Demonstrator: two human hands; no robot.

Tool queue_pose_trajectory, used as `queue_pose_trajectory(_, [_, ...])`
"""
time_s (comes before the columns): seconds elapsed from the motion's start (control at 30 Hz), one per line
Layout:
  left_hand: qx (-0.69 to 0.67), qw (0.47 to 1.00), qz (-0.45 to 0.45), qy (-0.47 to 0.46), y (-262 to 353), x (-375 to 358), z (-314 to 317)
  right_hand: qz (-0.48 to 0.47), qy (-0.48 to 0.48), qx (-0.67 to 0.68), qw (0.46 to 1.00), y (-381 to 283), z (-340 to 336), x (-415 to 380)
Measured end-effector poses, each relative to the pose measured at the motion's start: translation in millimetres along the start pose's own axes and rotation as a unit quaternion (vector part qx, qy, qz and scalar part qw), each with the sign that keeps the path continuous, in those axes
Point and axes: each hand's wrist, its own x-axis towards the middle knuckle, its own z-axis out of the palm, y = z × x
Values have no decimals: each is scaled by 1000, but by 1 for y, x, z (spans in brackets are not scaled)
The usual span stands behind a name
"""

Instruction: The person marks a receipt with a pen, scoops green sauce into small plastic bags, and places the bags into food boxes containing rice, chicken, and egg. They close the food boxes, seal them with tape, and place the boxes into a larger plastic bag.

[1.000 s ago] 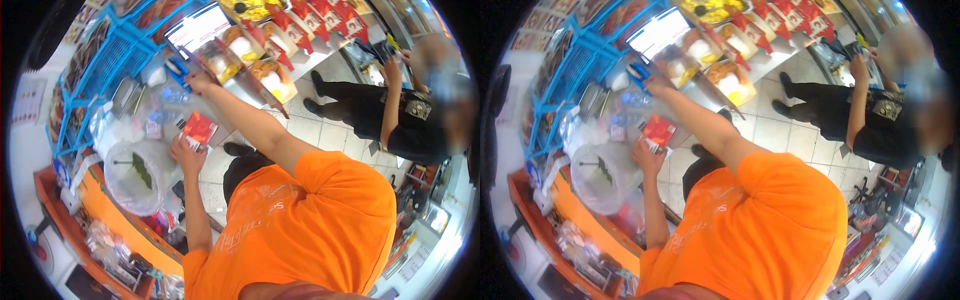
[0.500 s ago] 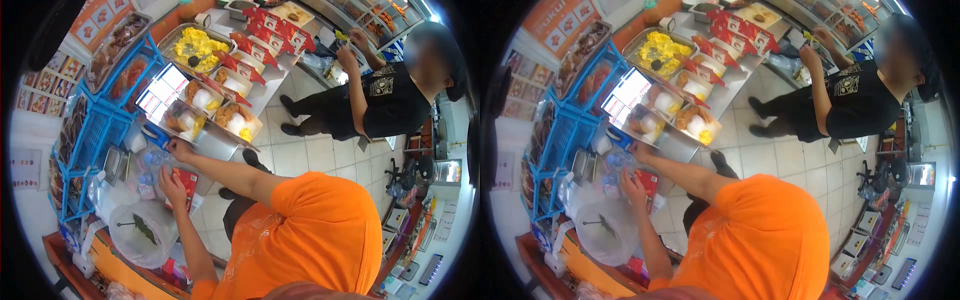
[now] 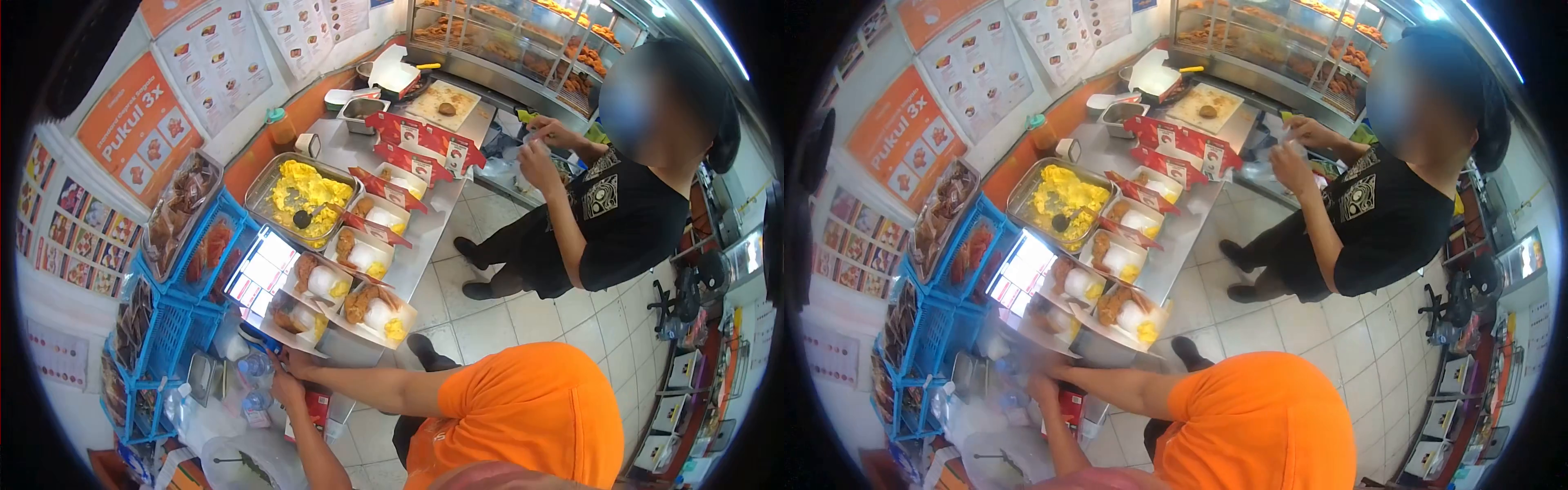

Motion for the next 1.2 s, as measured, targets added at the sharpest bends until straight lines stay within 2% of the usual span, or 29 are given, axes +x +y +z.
queue_pose_trajectory(0.1, [-39, 999, -26, -18, 7, 0, -11, -24, 121, -34, 992, -28, -3, -10])
queue_pose_trajectory(0.13, [-28, 999, -12, -19, 6, 3, -14, -48, 223, -87, 970, -48, -9, -21])
queue_pose_trajectory(0.2, [-25, 998, -22, -47, 28, -3, -45, -87, 426, -210, 876, -98, -37, -48])
queue_pose_trajectory(0.23, [-107, 993, 7, -58, 15, 10, -34, -64, 402, -234, 883, -114, -47, -57])
queue_pose_trajectory(0.27, [-187, 980, 19, -69, -9, 9, -20, 39, 131, -172, 976, -91, -45, -60])
queue_pose_trajectory(0.3, [-293, 942, -49, -158, 5, 2, -53, 130, -152, -92, 975, -62, -46, -60])
queue_pose_trajectory(0.33, [-284, 951, -56, -112, 27, -10, -80, 22, -162, -79, 983, -66, -58, -91])
queue_pose_trajectory(0.37, [-261, 964, 34, 29, 37, -26, -93, -84, -162, -49, 982, -92, -82, -133])
queue_pose_trajectory(0.4, [-266, 958, 32, 97, 46, -51, -114, -164, -209, 13, 964, -116, -116, -167])
queue_pose_trajectory(0.43, [-256, 962, 5, 95, 57, -80, -115, -244, -248, 78, 934, -136, -156, -191])
queue_pose_trajectory(0.47, [-368, 916, -75, 144, 74, -99, -113, -272, -261, 88, 922, -147, -196, -199])
queue_pose_trajectory(0.5, [-473, 846, -151, 196, 101, -118, -108, -305, -201, 59, 929, -147, -229, -201])
queue_pose_trajectory(0.53, [-528, 822, -121, 175, 133, -138, -102, -264, -140, 23, 954, -153, -272, -200])
queue_pose_trajectory(0.57, [-584, 792, -81, 158, 172, -153, -94, -274, 3, 114, 955, -138, -296, -185])
queue_pose_trajectory(0.6, [-470, 874, -1, 122, 211, -164, -106, -244, 108, 167, 949, -127, -322, -167])
queue_pose_trajectory(0.63, [-477, 873, 5, 98, 251, -163, -117, -187, 152, 137, 961, -109, -348, -151])
queue_pose_trajectory(0.67, [-409, 904, 34, 117, 276, -155, -118, -149, 164, 115, 968, -73, -361, -136])
queue_pose_trajectory(0.7, [-408, 904, 28, 124, 288, -146, -118, -115, 176, 92, 973, -34, -363, -124])
queue_pose_trajectory(0.73, [-368, 927, -9, 73, 298, -138, -119, -118, 168, 92, 974, -2, -357, -119])
queue_pose_trajectory(0.77, [-327, 944, -47, 23, 305, -129, -116, -73, 152, 59, 984, 27, -350, -114])
queue_pose_trajectory(0.8, [-374, 926, -47, 21, 300, -124, -112, -25, 135, 25, 990, 40, -346, -112])
queue_pose_trajectory(0.83, [-372, 926, -56, 26, 291, -122, -108, -26, 124, 25, 992, 40, -342, -115])
queue_pose_trajectory(0.9, [-286, 954, -3, 83, 267, -117, -103, 27, 81, 9, 996, 39, -329, -126])
queue_pose_trajectory(0.97, [-275, 958, -8, 85, 257, -110, -114, 45, 67, 34, 996, 46, -320, -136])
queue_pose_trajectory(1.03, [-402, 915, -26, 26, 252, -101, -116, 114, 16, 75, 990, 42, -312, -139])
queue_pose_trajectory(1.07, [-412, 911, -4, 31, 255, -99, -108, 120, 52, 117, 984, 42, -306, -139])
queue_pose_trajectory(1.1, [-411, 911, -6, 34, 263, -98, -110, 118, 49, 117, 985, 52, -305, -134])
queue_pose_trajectory(1.17, [-433, 901, -4, -32, 279, -98, -115, 40, 97, 111, 988, 80, -309, -118])
queue_pose_trajectory(1.2, [-465, 885, 39, -3, 281, -97, -107, 47, 126, 59, 989, 82, -315, -110])
